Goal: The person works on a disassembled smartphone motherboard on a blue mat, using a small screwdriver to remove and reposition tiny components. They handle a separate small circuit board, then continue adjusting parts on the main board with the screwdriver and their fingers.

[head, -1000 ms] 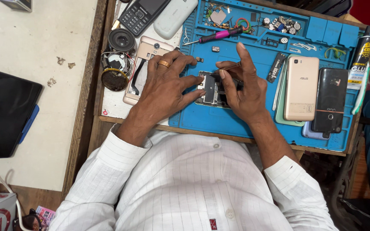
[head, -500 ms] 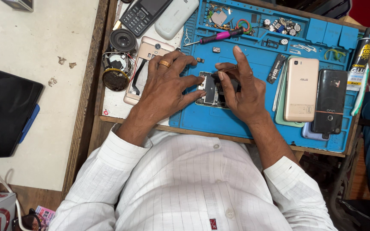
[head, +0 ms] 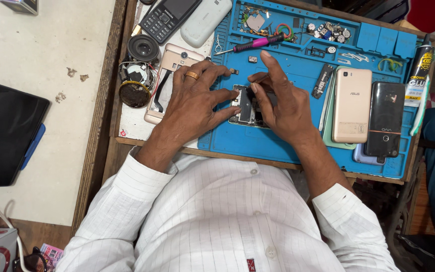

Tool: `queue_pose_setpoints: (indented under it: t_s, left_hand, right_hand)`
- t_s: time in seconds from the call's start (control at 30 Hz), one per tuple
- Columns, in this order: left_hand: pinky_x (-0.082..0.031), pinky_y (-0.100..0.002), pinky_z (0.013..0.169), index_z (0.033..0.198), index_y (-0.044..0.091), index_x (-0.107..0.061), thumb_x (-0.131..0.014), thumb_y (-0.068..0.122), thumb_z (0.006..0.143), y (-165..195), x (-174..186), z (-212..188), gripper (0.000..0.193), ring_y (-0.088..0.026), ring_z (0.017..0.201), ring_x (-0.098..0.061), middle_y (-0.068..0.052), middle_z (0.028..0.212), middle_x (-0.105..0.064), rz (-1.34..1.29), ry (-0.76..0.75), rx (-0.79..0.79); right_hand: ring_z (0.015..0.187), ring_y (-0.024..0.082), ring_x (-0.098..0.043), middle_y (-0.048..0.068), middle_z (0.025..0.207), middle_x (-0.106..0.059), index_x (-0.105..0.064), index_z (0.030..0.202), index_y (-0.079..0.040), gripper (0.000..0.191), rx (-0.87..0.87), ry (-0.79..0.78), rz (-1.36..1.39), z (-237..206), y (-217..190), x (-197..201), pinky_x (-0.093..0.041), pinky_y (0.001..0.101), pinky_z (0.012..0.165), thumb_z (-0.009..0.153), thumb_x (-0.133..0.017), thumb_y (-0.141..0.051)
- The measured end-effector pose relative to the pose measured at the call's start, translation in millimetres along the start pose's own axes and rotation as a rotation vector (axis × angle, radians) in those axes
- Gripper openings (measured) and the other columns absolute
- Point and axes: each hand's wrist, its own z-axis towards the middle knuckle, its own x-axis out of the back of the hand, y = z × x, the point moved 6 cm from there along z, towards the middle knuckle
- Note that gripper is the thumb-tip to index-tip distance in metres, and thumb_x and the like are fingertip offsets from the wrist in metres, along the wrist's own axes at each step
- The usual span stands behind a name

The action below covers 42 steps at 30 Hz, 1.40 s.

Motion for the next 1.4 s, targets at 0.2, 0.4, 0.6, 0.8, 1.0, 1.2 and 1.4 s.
queue_pose_setpoints:
  t_s: [0.2, 0.4, 0.6, 0.8, 1.0, 1.2, 1.4]
  left_hand:
    - [-0.024, -0.056, 0.112, 0.103, 0.015, -0.083, -0.082, 0.042, 0.085, -0.4, -0.8, 0.0, 0.033, -0.028, 0.135, -0.044, -0.005, 0.138, -0.060, -0.001, -0.002, 0.007]
    - [-0.024, -0.056, 0.113, 0.104, 0.015, -0.083, -0.082, 0.042, 0.085, 0.5, 0.2, 0.3, 0.033, -0.029, 0.135, -0.044, -0.005, 0.138, -0.059, 0.001, -0.006, 0.003]
    - [-0.024, -0.056, 0.113, 0.105, 0.015, -0.083, -0.082, 0.044, 0.085, 1.8, 1.7, 0.8, 0.035, -0.029, 0.136, -0.043, -0.005, 0.140, -0.059, 0.007, -0.023, -0.001]
    - [-0.023, -0.055, 0.114, 0.106, 0.015, -0.083, -0.086, 0.047, 0.075, 1.1, 4.9, 2.0, 0.044, -0.031, 0.138, -0.041, -0.007, 0.141, -0.057, -0.015, -0.054, 0.009]
    - [-0.021, -0.056, 0.117, 0.110, 0.019, -0.082, -0.087, 0.047, 0.072, 0.2, 7.7, 2.8, 0.048, -0.033, 0.143, -0.037, -0.008, 0.148, -0.052, -0.004, -0.112, -0.001]
    - [-0.021, -0.058, 0.117, 0.114, 0.021, -0.081, -0.087, 0.049, 0.069, -3.3, 7.7, 3.4, 0.054, -0.036, 0.144, -0.033, -0.011, 0.153, -0.048, -0.017, -0.181, 0.030]
    - [-0.017, -0.061, 0.118, 0.115, 0.024, -0.080, -0.088, 0.048, 0.066, -6.7, 4.3, 3.0, 0.055, -0.037, 0.145, -0.030, -0.011, 0.154, -0.045, -0.004, -0.218, 0.057]
  right_hand:
    - [0.113, 0.027, -0.076, 0.015, 0.117, -0.076, -0.037, 0.159, -0.012, 0.063, -0.031, -0.072, 0.097, 11.6, 0.3, 8.4, -0.066, 0.0379, 0.096, 0.106, -0.068, 0.001]
    - [0.104, 0.022, -0.079, 0.012, 0.109, -0.077, -0.047, 0.153, -0.012, 0.060, -0.010, -0.010, 0.120, 15.2, 7.9, 7.5, -0.067, 0.0342, 0.092, 0.102, -0.077, -0.004]
    - [0.095, 0.019, -0.079, 0.010, 0.102, -0.077, -0.048, 0.151, -0.013, 0.062, -0.014, 0.028, 0.100, 15.8, 13.1, 1.7, -0.067, 0.0313, 0.084, 0.100, -0.081, -0.006]
    - [0.114, 0.026, -0.077, 0.015, 0.118, -0.077, -0.039, 0.158, -0.012, 0.063, -0.068, -0.064, 0.224, 9.4, 16.3, 9.5, -0.065, 0.0382, 0.100, 0.105, -0.071, -0.004]
    - [0.120, 0.028, -0.075, 0.016, 0.122, -0.076, -0.038, 0.158, -0.013, 0.060, -0.080, -0.084, 0.297, 11.7, 19.3, 6.1, -0.065, 0.0403, 0.101, 0.106, -0.068, -0.004]
    - [0.115, 0.027, -0.075, 0.016, 0.114, -0.074, -0.047, 0.151, -0.011, 0.054, -0.010, -0.056, 0.300, 9.1, 10.8, 3.0, -0.066, 0.0374, 0.099, 0.104, -0.069, 0.002]
    - [0.106, 0.024, -0.078, 0.015, 0.113, -0.076, -0.051, 0.148, -0.010, 0.054, 0.016, 0.037, 0.150, 7.6, 8.1, 2.6, -0.067, 0.0333, 0.090, 0.102, -0.078, -0.001]
